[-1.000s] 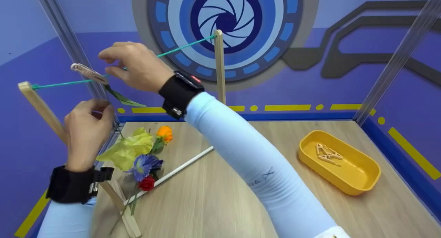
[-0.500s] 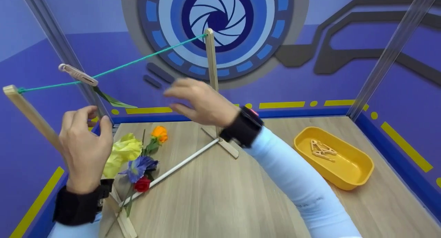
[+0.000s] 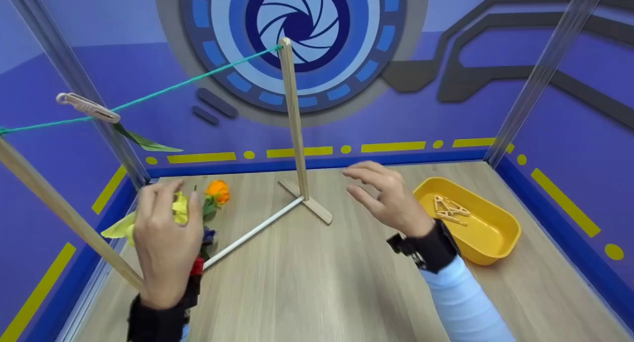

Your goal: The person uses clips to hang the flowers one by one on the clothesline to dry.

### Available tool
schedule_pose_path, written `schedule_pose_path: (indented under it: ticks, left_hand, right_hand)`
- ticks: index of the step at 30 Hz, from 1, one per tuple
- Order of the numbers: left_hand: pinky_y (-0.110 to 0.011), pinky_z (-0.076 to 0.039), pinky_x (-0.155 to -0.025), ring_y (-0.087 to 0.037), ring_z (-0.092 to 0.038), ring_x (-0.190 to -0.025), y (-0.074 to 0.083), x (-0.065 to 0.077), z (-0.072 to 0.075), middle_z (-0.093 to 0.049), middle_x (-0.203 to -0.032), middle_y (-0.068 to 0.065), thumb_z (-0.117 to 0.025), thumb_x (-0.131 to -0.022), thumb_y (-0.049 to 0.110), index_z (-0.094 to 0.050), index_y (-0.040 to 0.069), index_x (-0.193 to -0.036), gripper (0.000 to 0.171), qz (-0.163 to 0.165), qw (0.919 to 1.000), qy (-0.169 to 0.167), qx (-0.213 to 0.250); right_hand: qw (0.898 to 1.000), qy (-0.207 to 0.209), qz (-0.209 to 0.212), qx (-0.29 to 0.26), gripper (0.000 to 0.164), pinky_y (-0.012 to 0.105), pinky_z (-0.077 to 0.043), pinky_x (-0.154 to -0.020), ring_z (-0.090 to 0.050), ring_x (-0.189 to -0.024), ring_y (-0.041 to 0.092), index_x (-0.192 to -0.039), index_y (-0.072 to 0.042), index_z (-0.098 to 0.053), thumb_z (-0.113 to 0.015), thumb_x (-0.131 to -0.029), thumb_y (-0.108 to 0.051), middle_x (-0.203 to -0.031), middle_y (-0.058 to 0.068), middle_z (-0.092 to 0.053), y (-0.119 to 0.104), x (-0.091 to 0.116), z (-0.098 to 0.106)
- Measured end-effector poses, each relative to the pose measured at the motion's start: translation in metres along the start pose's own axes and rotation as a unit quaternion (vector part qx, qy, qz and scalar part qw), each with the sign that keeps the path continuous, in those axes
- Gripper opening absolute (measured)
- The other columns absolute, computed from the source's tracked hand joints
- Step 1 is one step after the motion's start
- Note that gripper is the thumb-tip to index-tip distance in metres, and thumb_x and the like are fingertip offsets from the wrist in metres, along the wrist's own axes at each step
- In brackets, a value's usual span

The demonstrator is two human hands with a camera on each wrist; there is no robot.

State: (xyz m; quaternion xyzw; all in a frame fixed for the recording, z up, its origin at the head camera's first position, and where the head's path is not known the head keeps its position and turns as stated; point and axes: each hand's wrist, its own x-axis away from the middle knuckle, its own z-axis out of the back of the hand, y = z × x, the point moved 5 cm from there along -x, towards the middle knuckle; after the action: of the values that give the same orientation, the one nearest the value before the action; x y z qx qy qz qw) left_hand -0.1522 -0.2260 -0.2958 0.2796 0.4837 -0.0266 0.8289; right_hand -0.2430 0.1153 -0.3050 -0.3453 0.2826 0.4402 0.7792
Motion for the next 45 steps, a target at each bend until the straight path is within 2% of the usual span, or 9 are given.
schedule_pose_path:
  ticks: [7,13,17,27,29,32,35,41,45]
  left_hand:
    - [-0.045,-0.053,-0.077,-0.035,-0.063,-0.092,0.001,0.036,-0.037,-0.063,-0.110,-0.022,-0.077,-0.090,0.005,-0.069,-0.005,-0.121,0.034,-0.060,0.9966,-0.038,0.041]
    - [-0.050,-0.054,-0.081,-0.037,-0.063,-0.098,0.001,0.067,-0.071,-0.063,-0.118,-0.024,-0.080,-0.090,0.007,-0.068,-0.007,-0.123,0.038,-0.024,0.9943,-0.101,0.024]
    - [-0.053,-0.052,-0.085,-0.039,-0.063,-0.099,0.003,0.083,-0.091,-0.064,-0.119,-0.023,-0.079,-0.092,0.015,-0.068,-0.005,-0.123,0.039,-0.014,0.9905,-0.136,0.010]
    - [-0.056,-0.048,-0.097,-0.040,-0.061,-0.115,0.003,0.108,-0.132,-0.064,-0.125,-0.023,-0.071,-0.099,0.029,-0.067,-0.005,-0.127,0.044,-0.042,0.9822,-0.183,-0.014]
    - [-0.055,-0.049,-0.096,-0.041,-0.061,-0.114,0.006,0.112,-0.140,-0.064,-0.125,-0.024,-0.069,-0.100,0.029,-0.067,-0.006,-0.128,0.045,-0.054,0.9808,-0.187,-0.017]
    - [-0.054,-0.050,-0.093,-0.041,-0.061,-0.113,0.009,0.116,-0.147,-0.064,-0.124,-0.025,-0.067,-0.101,0.029,-0.066,-0.006,-0.128,0.044,-0.068,0.9788,-0.192,-0.017]
    - [-0.053,-0.050,-0.092,-0.040,-0.061,-0.112,0.010,0.118,-0.150,-0.064,-0.124,-0.025,-0.066,-0.101,0.029,-0.066,-0.006,-0.128,0.044,-0.071,0.9778,-0.197,-0.017]
    - [-0.054,-0.048,-0.098,-0.041,-0.060,-0.118,0.014,0.121,-0.155,-0.063,-0.128,-0.024,-0.066,-0.101,0.029,-0.064,-0.007,-0.131,0.047,-0.066,0.9759,-0.208,-0.013]
    - [-0.054,-0.045,-0.103,-0.040,-0.058,-0.124,0.021,0.127,-0.162,-0.062,-0.131,-0.024,-0.065,-0.101,0.028,-0.063,-0.006,-0.133,0.047,-0.068,0.9719,-0.225,-0.003]
  right_hand:
    - [0.993,0.056,-0.069,0.073,0.034,0.037,-0.057,-0.090,-0.071,-0.105,0.029,-0.121,0.001,-0.073,-0.077,-0.087,0.004,-0.117,0.014,-0.073,0.019,0.069,0.010]
    - [0.986,0.099,-0.101,0.092,0.038,0.014,-0.044,-0.103,-0.070,-0.106,0.031,-0.121,0.002,-0.073,-0.078,-0.084,0.008,-0.118,0.015,-0.073,0.026,0.109,0.011]
    - [0.978,0.117,-0.131,0.113,0.039,0.011,-0.036,-0.108,-0.068,-0.112,0.035,-0.122,0.003,-0.072,-0.079,-0.084,0.007,-0.122,0.018,-0.072,0.033,0.127,0.011]
    - [0.964,0.105,-0.203,0.137,0.042,0.010,-0.028,-0.113,-0.065,-0.121,0.038,-0.128,0.003,-0.070,-0.080,-0.088,-0.003,-0.131,0.019,-0.069,0.056,0.154,0.002]
    - [0.961,0.103,-0.214,0.144,0.041,0.013,-0.032,-0.113,-0.065,-0.121,0.038,-0.128,0.004,-0.070,-0.080,-0.088,-0.004,-0.130,0.020,-0.069,0.063,0.158,0.002]
    - [0.957,0.103,-0.219,0.157,0.039,0.033,-0.043,-0.111,-0.065,-0.119,0.041,-0.125,0.006,-0.070,-0.080,-0.088,-0.004,-0.127,0.023,-0.069,0.072,0.163,0.001]
    - [0.954,0.098,-0.235,0.157,0.038,0.051,-0.046,-0.103,-0.065,-0.118,0.043,-0.124,0.008,-0.070,-0.079,-0.089,-0.004,-0.126,0.025,-0.069,0.082,0.168,0.001]
    - [0.940,0.078,-0.300,0.143,0.039,0.055,-0.046,-0.104,-0.062,-0.122,0.044,-0.129,0.005,-0.069,-0.076,-0.093,-0.008,-0.130,0.025,-0.067,0.096,0.180,0.003]
    - [0.932,0.070,-0.324,0.146,0.038,0.057,-0.046,-0.105,-0.061,-0.123,0.044,-0.130,0.006,-0.067,-0.075,-0.095,-0.008,-0.132,0.026,-0.066,0.100,0.189,0.009]
